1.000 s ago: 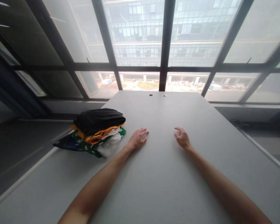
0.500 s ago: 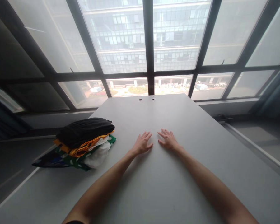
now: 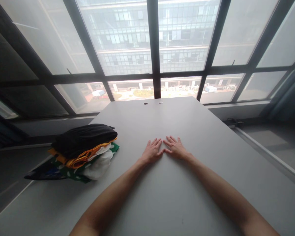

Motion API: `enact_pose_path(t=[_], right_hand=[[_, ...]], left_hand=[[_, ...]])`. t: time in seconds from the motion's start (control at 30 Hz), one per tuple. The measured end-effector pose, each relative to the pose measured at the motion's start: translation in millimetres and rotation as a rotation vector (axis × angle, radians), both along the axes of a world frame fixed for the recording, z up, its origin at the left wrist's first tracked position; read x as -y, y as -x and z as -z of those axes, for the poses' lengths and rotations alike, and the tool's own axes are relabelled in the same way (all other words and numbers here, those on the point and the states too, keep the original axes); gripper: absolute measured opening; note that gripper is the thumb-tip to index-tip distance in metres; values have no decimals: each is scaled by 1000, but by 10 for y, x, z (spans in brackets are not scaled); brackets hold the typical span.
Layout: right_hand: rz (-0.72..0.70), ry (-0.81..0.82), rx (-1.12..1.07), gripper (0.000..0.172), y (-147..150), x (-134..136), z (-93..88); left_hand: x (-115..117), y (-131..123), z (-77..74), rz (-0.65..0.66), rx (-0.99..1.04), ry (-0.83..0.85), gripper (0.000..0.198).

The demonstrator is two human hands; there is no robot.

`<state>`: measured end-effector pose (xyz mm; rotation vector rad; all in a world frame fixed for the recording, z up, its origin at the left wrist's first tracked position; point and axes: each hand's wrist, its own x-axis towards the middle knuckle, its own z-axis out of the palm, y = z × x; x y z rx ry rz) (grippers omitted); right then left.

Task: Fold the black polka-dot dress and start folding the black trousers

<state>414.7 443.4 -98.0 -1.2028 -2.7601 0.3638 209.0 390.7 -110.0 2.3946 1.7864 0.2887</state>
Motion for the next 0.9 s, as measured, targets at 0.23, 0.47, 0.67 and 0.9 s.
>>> enact_pose_path(t=[0.23,0.47,0.67,0.9], right_hand=[[1,7,-21,65,-10,1,-5],[16,5,-41,64,2,-26,52],[32,5,-53,63,23,-56,99],[41,17,-69,62,37,-73,125]], left_hand=[[2,8,1,-7,1,2,62],[17,8,-21,-8,28,4,61],[33,17,-28,1,33,0,60],[39,19,-23,7,37,-7,60]])
